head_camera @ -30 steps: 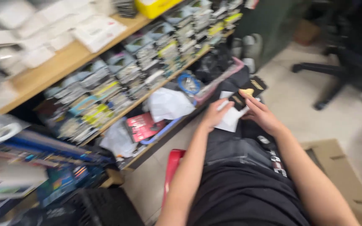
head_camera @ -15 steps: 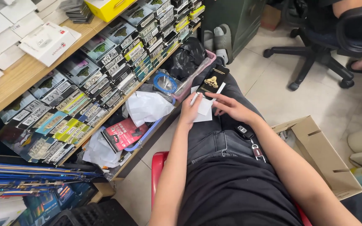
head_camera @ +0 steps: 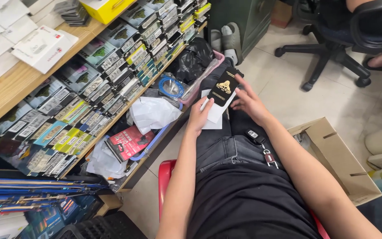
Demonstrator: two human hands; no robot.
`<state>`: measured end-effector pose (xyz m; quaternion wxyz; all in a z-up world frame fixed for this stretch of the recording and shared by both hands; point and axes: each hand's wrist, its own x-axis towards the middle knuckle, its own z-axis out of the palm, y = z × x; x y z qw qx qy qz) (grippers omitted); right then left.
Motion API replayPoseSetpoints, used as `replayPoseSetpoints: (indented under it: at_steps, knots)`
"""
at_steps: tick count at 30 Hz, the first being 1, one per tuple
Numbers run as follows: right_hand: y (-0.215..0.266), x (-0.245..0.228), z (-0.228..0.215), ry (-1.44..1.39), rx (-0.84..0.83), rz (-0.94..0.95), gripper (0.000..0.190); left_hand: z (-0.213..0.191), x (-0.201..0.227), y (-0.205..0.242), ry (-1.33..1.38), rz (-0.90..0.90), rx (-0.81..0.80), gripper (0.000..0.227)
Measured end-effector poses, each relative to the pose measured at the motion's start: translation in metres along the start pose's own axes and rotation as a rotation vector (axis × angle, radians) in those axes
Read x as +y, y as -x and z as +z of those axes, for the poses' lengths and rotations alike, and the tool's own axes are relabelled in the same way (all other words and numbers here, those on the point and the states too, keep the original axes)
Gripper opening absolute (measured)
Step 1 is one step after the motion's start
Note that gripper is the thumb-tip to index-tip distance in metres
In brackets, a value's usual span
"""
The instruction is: The person takes several packages of screen protectors out of a cardboard box and sorts through them one by one while seated.
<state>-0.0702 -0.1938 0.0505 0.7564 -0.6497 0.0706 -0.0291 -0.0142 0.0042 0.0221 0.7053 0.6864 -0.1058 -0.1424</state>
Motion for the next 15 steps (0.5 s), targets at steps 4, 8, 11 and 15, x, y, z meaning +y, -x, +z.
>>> replayPoseSetpoints:
  at_steps: [4, 8, 11, 15]
  knots:
    - [0.000, 0.004, -0.004, 0.071, 0.054, -0.027, 0.064, 0.003, 0.009, 0.006, -0.026, 0.009, -0.046, 0.042]
    - [0.010, -0.006, 0.013, 0.211, -0.137, 0.028, 0.060, -0.004, -0.005, -0.003, -0.010, 0.037, -0.061, 0.038]
    - [0.012, -0.005, 0.016, 0.244, -0.288, 0.110, 0.057, -0.007, -0.005, -0.002, -0.009, 0.054, -0.060, 0.034]
    - [0.015, -0.012, 0.019, 0.128, -0.165, 0.050, 0.046, -0.014, -0.030, -0.022, -0.063, 0.069, -0.081, 0.036]
